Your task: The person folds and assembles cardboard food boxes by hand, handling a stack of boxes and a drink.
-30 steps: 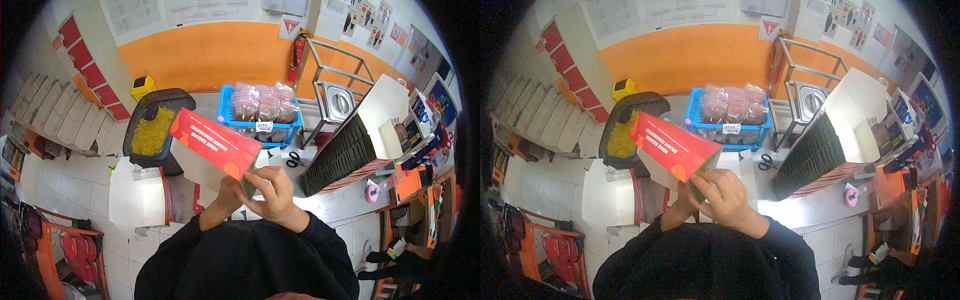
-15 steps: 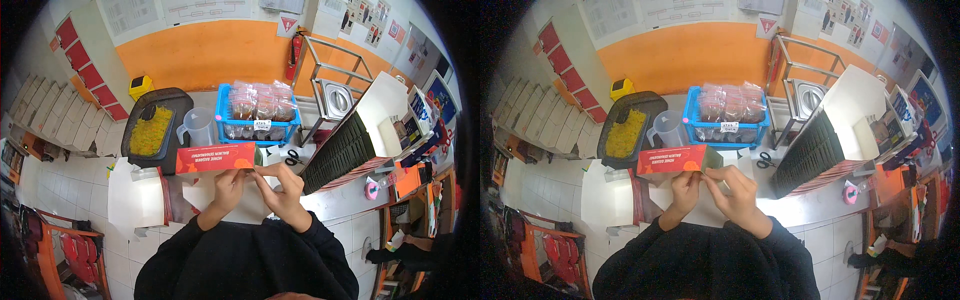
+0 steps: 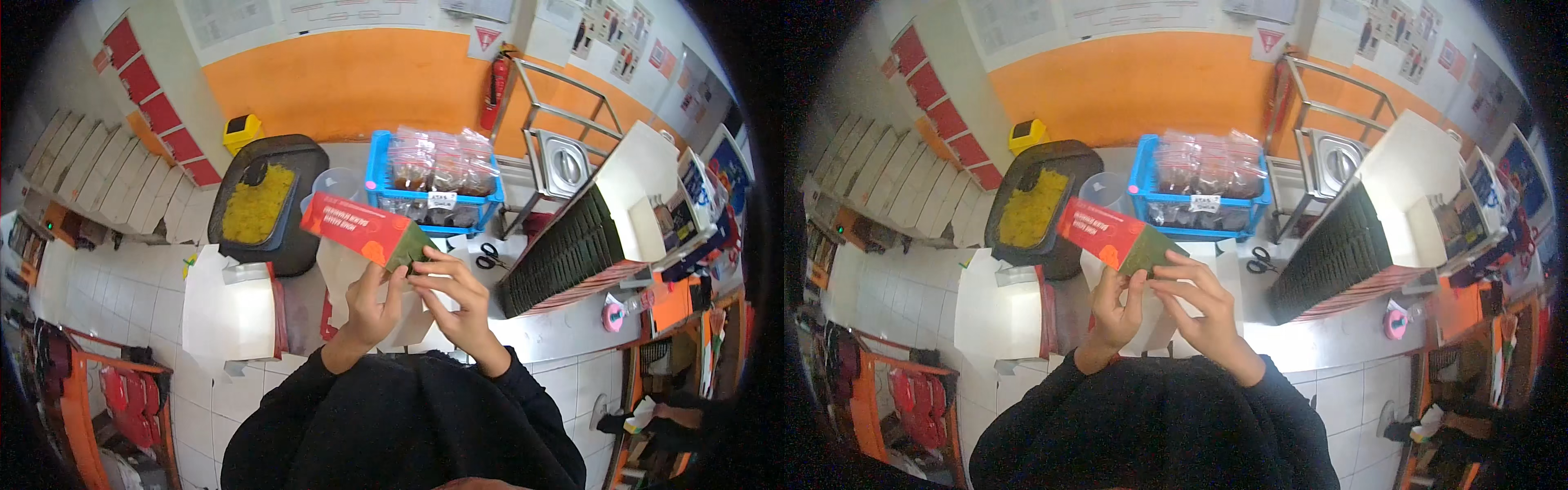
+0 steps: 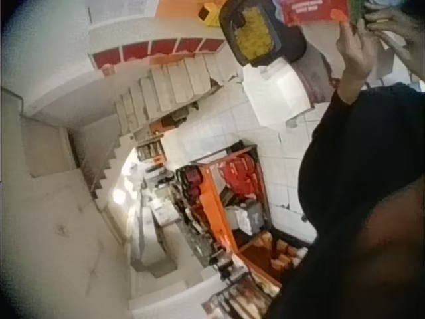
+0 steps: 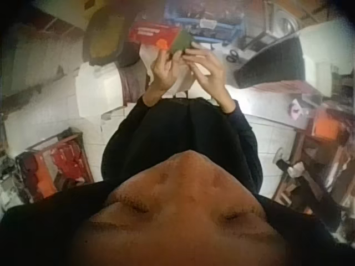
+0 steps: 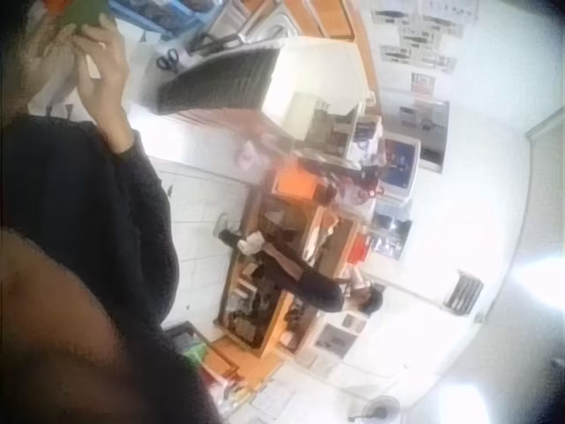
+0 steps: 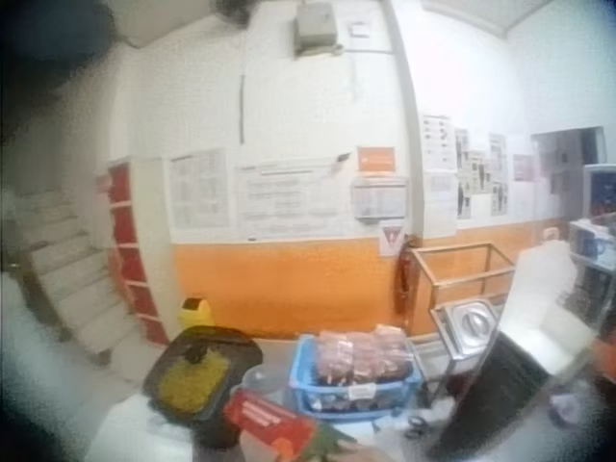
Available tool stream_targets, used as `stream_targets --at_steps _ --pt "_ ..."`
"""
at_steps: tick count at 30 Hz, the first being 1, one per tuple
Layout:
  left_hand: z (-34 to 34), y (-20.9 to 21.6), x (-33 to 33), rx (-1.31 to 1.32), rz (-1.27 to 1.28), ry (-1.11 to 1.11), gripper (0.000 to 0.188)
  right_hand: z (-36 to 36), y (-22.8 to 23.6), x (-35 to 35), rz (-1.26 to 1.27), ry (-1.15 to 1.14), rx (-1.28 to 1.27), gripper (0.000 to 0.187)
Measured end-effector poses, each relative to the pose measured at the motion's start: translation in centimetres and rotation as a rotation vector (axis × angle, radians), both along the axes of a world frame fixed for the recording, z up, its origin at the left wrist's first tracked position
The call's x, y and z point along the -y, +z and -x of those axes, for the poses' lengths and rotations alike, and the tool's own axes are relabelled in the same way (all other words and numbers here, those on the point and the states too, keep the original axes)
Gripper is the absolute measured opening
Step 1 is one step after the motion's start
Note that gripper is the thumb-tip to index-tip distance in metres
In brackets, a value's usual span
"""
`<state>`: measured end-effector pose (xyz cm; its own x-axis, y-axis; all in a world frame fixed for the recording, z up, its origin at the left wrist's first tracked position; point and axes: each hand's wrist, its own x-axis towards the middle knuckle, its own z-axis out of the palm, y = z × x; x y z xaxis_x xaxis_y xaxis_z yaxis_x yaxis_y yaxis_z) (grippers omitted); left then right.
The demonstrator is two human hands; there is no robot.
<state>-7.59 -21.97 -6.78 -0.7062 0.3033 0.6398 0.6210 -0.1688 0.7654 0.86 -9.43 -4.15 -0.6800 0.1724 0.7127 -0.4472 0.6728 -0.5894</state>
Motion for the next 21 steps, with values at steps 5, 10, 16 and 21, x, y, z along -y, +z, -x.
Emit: stream_targets --at_steps 5,10,16,21 --pt "0.3 0.9 5.0 -0.502 0.224 0.152 0.019 -0.3 -2.7 -1.3 0.261 -0.097 0.049 0.012" --pt "2.7 2.5 10.4 -0.789 0.452 0.121 0.021 -0.8 -8.6 -5.0 0.274 -0.200 0.316 0.014" --pt "4.2 -1.1 18.7 -0.555 0.887 0.399 0.027 -1.7 -20.5 -8.6 -0.207 -0.566 0.540 0.055" --pt "4.1 -6.7 23.4 -0.252 1.079 0.542 0.026 -1.7 -22.3 -7.9 -0.143 -0.719 0.877 0.087"
